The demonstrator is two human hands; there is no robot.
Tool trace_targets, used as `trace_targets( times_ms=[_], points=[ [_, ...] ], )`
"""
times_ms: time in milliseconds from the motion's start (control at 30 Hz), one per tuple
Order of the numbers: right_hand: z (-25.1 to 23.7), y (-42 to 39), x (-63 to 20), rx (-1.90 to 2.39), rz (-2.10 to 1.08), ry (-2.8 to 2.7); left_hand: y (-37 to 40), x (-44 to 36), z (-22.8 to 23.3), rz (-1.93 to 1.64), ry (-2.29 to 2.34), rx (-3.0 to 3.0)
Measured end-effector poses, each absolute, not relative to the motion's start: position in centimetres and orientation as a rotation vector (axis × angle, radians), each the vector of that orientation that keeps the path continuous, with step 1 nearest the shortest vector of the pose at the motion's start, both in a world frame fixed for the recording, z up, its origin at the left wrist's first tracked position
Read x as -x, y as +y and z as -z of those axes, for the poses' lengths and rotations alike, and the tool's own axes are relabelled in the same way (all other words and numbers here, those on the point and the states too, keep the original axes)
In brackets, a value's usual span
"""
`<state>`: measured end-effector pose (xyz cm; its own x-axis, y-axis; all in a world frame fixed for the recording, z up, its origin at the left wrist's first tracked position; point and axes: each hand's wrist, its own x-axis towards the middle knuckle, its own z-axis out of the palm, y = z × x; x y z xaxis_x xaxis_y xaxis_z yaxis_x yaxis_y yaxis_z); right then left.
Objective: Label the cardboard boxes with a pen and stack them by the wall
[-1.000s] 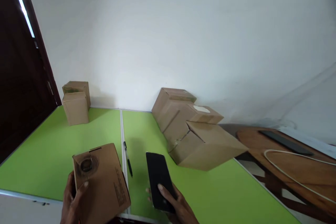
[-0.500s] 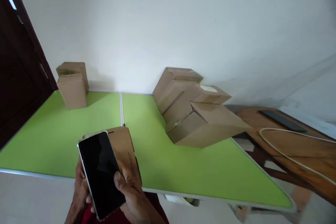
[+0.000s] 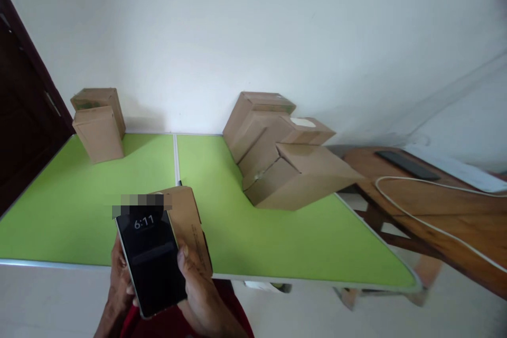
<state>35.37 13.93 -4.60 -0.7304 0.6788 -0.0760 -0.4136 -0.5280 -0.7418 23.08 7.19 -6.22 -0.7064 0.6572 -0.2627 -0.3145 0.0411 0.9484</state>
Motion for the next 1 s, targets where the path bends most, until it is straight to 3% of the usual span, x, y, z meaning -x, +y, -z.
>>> trace_targets(
  times_ms=[367, 600, 800, 1000],
  points=[
    [4.5, 17.1, -37.3, 0.566, -2.130, -0.866, 7.6, -20.9, 5.5, -1.736, 1.736, -0.330],
    [10.4, 27.2, -39.6, 1.031, -1.344, -1.250, 7.3, -18.1, 7.7, -1.709, 1.796, -0.206],
    [15.1, 34.2, -40.2, 1.263, -1.134, -1.401, 7.3, -18.2, 7.7, -1.711, 1.757, -0.167],
    [17.0, 35.2, -38.8, 1.379, -0.977, -1.579, 7.5, -18.6, 7.5, -1.687, 1.754, -0.152]
  ],
)
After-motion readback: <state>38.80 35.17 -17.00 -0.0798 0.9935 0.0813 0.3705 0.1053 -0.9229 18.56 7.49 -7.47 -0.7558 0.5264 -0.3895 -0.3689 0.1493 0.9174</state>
